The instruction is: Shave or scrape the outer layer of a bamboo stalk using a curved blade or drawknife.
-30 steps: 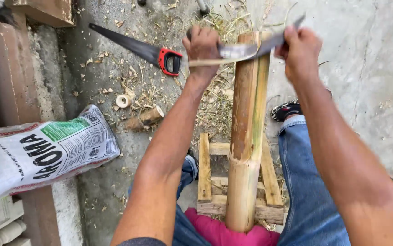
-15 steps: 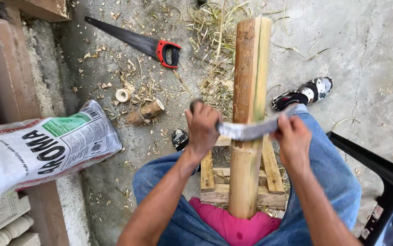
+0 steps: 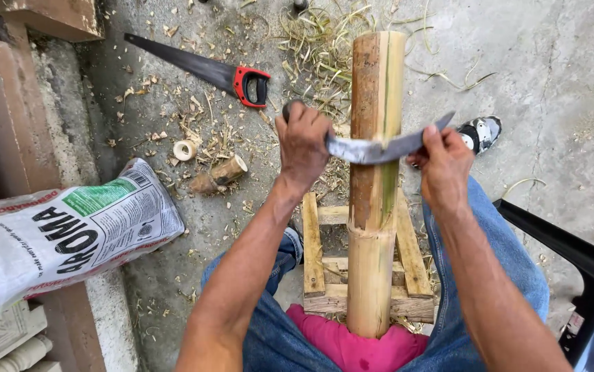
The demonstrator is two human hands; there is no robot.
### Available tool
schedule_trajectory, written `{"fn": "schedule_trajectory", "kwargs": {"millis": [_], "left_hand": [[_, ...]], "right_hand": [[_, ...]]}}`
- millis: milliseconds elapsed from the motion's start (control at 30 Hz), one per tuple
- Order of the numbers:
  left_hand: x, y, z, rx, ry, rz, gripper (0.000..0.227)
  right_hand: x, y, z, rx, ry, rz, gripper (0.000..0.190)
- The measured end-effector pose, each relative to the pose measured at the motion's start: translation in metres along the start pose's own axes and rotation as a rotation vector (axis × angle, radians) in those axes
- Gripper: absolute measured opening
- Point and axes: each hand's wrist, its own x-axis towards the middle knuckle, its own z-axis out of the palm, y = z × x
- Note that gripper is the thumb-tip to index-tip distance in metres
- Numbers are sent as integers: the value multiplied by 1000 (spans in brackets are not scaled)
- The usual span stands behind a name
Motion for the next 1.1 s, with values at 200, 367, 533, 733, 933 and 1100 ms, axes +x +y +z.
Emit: {"fn": "schedule_trajectory", "kwargs": {"millis": [200, 367, 533, 733, 933, 1100], "left_hand": [[74, -39, 34, 1, 65, 28, 23], [146, -72, 73, 120, 24, -55, 16], [130, -48, 49, 134, 164, -5, 14], [-17, 19, -20, 1, -72, -75, 15], [-89, 66, -68, -95, -148, -94, 18], [-63, 55, -62, -63, -146, -60, 21]], "right_hand": [[83, -28, 25, 93, -105, -167, 21], [178, -56, 48, 124, -151, -158, 21], [161, -64, 48, 79, -142, -143, 22], [5, 30, -20, 7, -86, -78, 27], [-100, 93, -63, 92, -7, 15, 23], [-76, 79, -48, 228, -46, -23, 22]]}}
